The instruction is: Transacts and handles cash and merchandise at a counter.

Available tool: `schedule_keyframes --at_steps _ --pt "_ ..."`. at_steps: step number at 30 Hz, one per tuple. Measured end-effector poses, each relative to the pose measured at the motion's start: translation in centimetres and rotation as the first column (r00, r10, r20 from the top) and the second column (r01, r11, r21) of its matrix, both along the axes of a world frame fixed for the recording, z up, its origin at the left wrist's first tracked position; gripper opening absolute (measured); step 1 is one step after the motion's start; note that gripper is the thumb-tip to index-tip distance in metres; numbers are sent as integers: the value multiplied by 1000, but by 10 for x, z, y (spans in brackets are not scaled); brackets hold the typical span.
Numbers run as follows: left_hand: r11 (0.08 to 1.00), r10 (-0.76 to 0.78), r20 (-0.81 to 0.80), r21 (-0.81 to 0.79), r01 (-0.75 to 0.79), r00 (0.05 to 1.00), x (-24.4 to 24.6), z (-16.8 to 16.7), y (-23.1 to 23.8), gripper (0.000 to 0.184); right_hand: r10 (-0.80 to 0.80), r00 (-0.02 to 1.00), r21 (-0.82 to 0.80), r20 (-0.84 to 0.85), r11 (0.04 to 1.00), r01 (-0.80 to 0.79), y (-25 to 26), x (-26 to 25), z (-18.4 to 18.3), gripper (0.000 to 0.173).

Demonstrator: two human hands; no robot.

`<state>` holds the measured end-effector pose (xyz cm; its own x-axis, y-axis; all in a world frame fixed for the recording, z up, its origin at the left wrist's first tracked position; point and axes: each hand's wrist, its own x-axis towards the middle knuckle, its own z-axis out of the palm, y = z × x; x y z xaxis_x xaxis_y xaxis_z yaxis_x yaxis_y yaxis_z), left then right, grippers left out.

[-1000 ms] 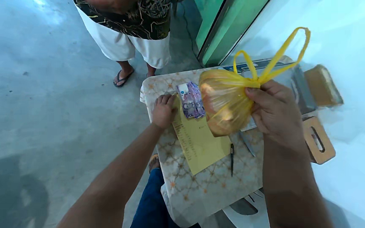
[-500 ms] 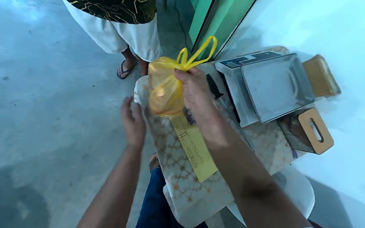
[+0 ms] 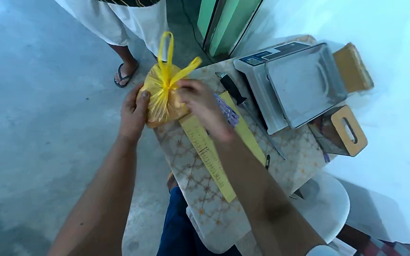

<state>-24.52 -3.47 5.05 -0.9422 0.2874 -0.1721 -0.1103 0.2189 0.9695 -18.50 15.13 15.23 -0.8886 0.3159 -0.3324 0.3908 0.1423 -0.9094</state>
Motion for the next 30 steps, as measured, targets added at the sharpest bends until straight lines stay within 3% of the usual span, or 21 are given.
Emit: schedule_keyframes --at_steps 2,4,8,11,14,18,23,26,30 --pt "1000 5 33 -15 -5 999 -2 0 0 53 -47 999 278 12 960 42 45 13 -1 30" --pt "1000 11 61 -11 -11 998 -2 0 1 54 -167 983 433 83 894 115 78 21 -16 29" --pt "1000 -30 60 2 29 998 -2 6 10 49 -200 928 580 315 815 -21 89 29 -47 60" --pt "996 -86 59 1 86 995 -5 5 10 50 -197 912 692 359 712 -118 73 32 -64 82" --pt "997 -77 50 -1 77 996 -8 0 6 50 -212 910 734 356 667 -132 66 33 -75 88" --pt "999 -34 49 29 33 998 -7 -2 5 54 -219 875 691 431 704 -164 62 28 -67 88" --pt "998 -3 54 68 -1 999 -7 -1 7 54 -190 875 549 446 830 -99 68 29 -61 61" --pt "997 18 64 79 -23 998 -6 2 8 52 -145 907 424 396 905 -41 74 35 -62 46" --pt "994 33 72 103 -40 997 -8 3 9 47 -147 957 169 250 980 106 86 54 -68 39"
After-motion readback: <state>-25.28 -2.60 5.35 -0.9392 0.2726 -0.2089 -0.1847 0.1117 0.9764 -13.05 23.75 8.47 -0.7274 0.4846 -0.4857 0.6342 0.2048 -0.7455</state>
